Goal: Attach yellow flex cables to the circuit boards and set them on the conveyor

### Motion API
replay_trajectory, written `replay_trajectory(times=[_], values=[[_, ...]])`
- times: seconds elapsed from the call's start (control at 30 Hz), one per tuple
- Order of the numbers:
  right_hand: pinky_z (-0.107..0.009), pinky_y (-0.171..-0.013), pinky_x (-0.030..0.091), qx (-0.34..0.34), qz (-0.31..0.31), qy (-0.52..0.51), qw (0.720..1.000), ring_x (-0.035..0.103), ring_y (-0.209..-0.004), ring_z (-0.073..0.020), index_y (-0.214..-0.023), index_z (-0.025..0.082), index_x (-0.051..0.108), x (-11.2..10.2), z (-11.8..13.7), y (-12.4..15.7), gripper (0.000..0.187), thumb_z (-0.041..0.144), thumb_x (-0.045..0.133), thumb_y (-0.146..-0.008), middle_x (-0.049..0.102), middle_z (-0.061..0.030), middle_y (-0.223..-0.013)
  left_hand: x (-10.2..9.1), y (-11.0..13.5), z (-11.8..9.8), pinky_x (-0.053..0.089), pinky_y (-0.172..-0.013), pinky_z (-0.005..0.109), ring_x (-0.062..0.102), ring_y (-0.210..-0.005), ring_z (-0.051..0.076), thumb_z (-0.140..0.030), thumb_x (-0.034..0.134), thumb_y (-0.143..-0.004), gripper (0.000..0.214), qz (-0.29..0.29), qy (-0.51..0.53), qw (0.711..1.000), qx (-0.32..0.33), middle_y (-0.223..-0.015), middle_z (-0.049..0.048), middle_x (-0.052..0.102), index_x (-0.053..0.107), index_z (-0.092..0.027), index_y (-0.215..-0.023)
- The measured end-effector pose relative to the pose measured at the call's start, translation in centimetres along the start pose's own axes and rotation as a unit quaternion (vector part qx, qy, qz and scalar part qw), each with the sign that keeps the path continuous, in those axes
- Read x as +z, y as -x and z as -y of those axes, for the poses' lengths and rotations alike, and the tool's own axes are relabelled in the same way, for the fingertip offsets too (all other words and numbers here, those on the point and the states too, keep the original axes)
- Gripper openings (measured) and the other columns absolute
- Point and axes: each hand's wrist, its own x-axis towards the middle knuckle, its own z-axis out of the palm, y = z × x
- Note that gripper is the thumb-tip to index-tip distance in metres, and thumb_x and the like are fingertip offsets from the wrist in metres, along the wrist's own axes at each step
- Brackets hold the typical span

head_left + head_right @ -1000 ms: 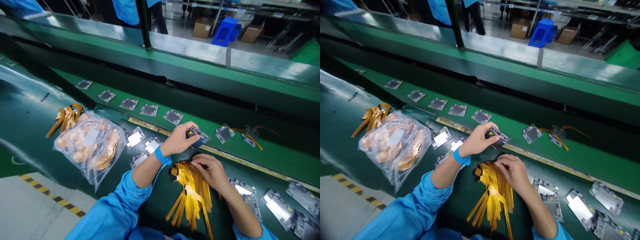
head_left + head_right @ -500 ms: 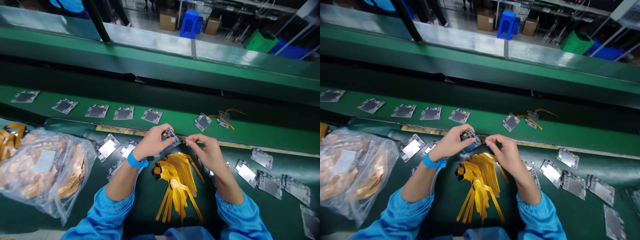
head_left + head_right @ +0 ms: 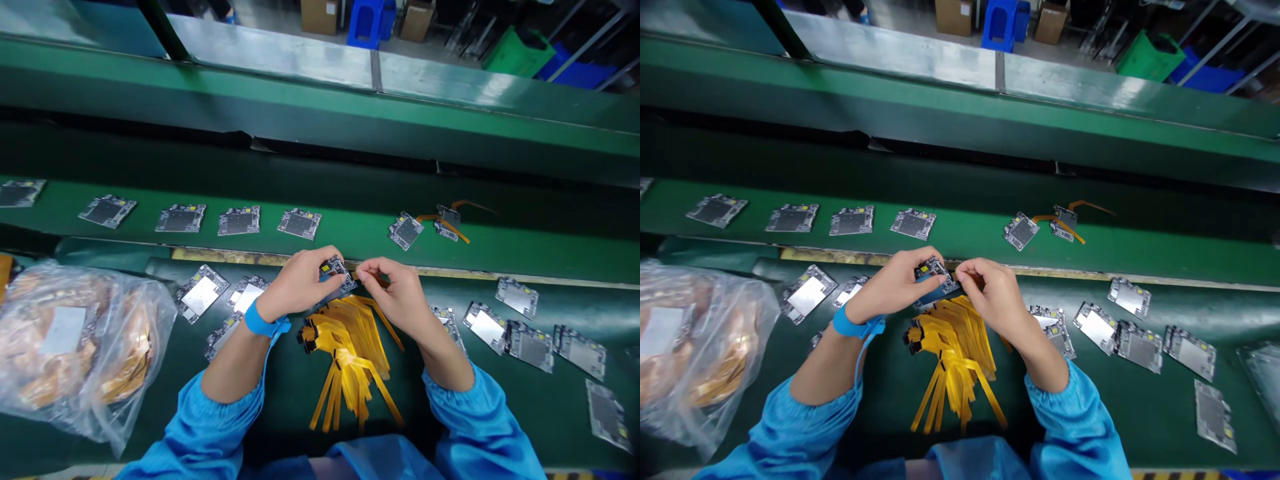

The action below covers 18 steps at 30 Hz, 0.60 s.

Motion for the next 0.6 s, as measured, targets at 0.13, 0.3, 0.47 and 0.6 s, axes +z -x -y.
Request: replay_trajectory(times=[0.13,0.3,0.47,0.6], values=[[-0.029,-0.067,0.045,-0.004,0.006,0.012,1.000,0.061,-0.069,-0.0171,-0.090,0.023,0.071,-0.01,-0.15,0.02,0.014,0.026,0.059,-0.098,0.070,-0.0018,-0.078,0.02,-0.05,-0.05,0.030,-0.053,0.026,0.050,-0.057,0.015,-0.035,0.061,-0.091,0.015,0.001,0.001,1.000,0.004,-0.074,0.0006,0.066,0.063,-0.020,-0.091],[-0.029,-0.066,0.043,-0.022,0.023,0.017,0.999,0.061,-0.067,-0.0166,-0.089,0.022,0.070,-0.26,-0.04,-0.02,0.016,0.025,0.059,-0.099,0.070,-0.0014,-0.076,0.06,-0.09,0.03,0.032,-0.054,0.027,0.053,-0.062,0.016,-0.035,0.060,-0.090,0.015,0.009,0.004,1.000,0.004,-0.076,0.0014,0.066,0.063,-0.020,-0.093],[-0.027,-0.067,0.044,-0.004,0.066,0.003,0.998,0.064,-0.070,-0.0158,-0.091,0.021,0.070,-0.56,-0.01,-0.08,0.015,0.022,0.058,-0.098,0.072,-0.0010,-0.079,0.06,-0.10,-0.09,0.033,-0.056,0.027,0.052,-0.064,0.017,-0.036,0.062,-0.089,0.016,0.031,0.011,0.999,-0.002,-0.073,-0.0002,0.061,0.063,-0.020,-0.090],[-0.025,-0.067,0.044,0.006,0.074,-0.006,0.997,0.064,-0.069,-0.0150,-0.090,0.019,0.070,-0.54,-0.16,-0.10,0.014,0.021,0.058,-0.097,0.072,-0.0006,-0.078,0.10,-0.18,-0.35,0.035,-0.058,0.027,0.055,-0.066,0.017,-0.038,0.062,-0.088,0.018,0.033,0.009,0.999,-0.013,-0.076,0.0005,0.063,0.062,-0.020,-0.087]])
